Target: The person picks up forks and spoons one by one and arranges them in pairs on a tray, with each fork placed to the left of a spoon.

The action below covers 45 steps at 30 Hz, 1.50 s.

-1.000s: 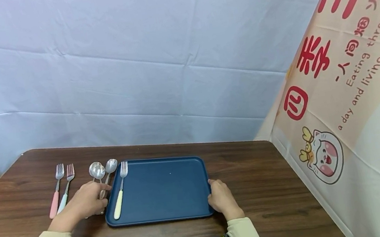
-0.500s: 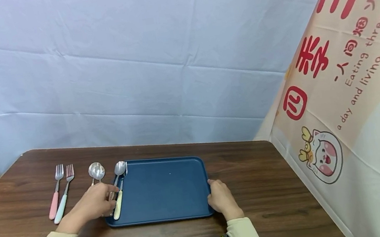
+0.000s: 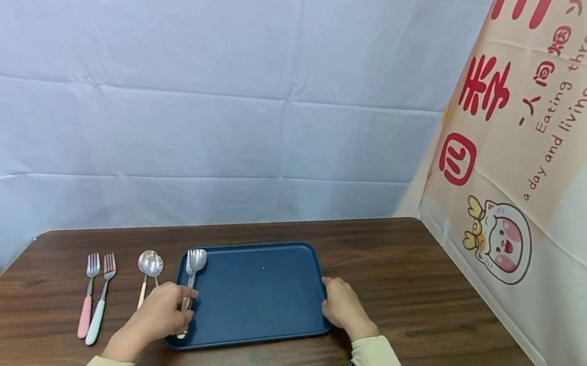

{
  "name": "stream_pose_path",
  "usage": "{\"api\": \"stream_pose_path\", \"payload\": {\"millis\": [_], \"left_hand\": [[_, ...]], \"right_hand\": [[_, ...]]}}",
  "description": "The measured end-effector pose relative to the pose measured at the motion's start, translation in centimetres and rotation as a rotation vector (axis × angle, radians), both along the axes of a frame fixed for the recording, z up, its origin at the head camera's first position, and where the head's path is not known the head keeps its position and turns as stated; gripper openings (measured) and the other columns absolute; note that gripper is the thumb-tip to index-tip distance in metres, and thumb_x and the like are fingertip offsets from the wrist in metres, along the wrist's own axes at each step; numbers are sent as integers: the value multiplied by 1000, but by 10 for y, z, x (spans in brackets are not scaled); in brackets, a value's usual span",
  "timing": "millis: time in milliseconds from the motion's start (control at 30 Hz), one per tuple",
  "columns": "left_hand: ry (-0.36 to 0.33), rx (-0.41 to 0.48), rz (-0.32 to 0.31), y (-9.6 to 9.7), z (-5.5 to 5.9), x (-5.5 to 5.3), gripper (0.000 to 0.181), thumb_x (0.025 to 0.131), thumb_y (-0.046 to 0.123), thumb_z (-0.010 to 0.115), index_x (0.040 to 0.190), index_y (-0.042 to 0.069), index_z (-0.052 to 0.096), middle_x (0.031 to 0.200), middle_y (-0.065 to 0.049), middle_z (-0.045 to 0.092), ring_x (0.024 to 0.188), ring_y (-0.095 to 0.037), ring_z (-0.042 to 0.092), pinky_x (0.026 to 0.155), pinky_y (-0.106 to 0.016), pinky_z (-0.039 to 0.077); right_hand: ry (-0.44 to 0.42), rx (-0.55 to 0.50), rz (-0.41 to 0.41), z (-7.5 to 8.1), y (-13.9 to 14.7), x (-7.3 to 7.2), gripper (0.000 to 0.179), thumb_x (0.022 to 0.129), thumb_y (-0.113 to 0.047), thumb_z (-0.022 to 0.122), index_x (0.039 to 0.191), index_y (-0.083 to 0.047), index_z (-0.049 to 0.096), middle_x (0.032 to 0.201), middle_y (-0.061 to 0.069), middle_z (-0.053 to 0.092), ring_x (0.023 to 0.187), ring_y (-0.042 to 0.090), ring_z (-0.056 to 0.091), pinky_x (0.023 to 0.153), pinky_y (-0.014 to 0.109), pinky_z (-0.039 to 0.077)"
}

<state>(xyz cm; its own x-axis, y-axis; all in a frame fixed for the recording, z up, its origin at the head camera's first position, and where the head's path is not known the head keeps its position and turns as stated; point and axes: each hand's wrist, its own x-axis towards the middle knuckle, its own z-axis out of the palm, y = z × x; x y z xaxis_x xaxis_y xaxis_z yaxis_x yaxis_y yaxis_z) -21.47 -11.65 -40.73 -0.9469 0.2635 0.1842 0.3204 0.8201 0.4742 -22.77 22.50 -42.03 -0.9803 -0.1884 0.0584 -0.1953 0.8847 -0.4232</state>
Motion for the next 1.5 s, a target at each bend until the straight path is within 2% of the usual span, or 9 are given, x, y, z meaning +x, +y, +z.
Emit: {"api": "stream_pose_path", "payload": {"millis": [167, 300, 633, 1067, 1333, 1433, 1500], "left_hand": [[-29, 16, 1, 5, 0, -1, 31, 66, -2, 64, 96, -2, 69, 97, -14, 64, 85, -22, 54, 72, -40, 47], [-26, 11, -1, 9, 0, -1, 30, 66, -2, 65, 96, -2, 69, 96, -13, 65, 89, -23, 56, 76, -42, 48], [-55, 20, 23, 21, 1, -3, 32, 65, -1, 65, 97, -2, 69, 98, -14, 65, 83, -22, 57, 73, -40, 49], [-127, 22, 8, 30, 0, -5, 33, 68, 0, 69, 102, -4, 67, 101, -16, 65, 81, -20, 58, 74, -40, 49], [-124, -31, -11, 31, -2, -5, 33, 71, 4, 74, 101, -6, 66, 92, -15, 66, 81, -22, 60, 77, -43, 49], [-117, -47, -17, 32, -1, -5, 34, 70, 5, 76, 101, -6, 67, 92, -16, 65, 86, -25, 61, 80, -45, 48], [-117, -51, -23, 32, 0, -5, 35, 70, 6, 76, 101, -6, 66, 86, -13, 65, 87, -26, 60, 81, -45, 47]], "right_hand": [[12, 1, 3, 1, 0, 0, 44, 78, 8, 56, 121, 16, 50, 119, 29, 53, 110, 36, 51, 83, 43, 45], [10, 7, 8, 1, -1, 1, 44, 78, 8, 57, 121, 16, 50, 119, 29, 53, 111, 37, 50, 85, 45, 44], [18, 12, 11, 1, 0, 1, 43, 79, 8, 57, 121, 16, 51, 118, 29, 53, 112, 39, 49, 87, 46, 43], [-18, 5, -8, 0, 0, 1, 44, 80, 7, 57, 123, 15, 49, 120, 30, 51, 113, 40, 48, 87, 47, 43], [-22, 0, -8, -1, 0, 1, 45, 80, 7, 56, 123, 14, 49, 121, 29, 51, 114, 38, 48, 87, 45, 43], [-30, -3, -12, -1, 0, 1, 45, 80, 8, 56, 124, 14, 49, 123, 28, 51, 111, 34, 50, 83, 42, 45], [-32, -3, -17, 0, 0, 0, 45, 80, 8, 56, 124, 14, 49, 123, 28, 51, 108, 31, 51, 80, 40, 45]]}}
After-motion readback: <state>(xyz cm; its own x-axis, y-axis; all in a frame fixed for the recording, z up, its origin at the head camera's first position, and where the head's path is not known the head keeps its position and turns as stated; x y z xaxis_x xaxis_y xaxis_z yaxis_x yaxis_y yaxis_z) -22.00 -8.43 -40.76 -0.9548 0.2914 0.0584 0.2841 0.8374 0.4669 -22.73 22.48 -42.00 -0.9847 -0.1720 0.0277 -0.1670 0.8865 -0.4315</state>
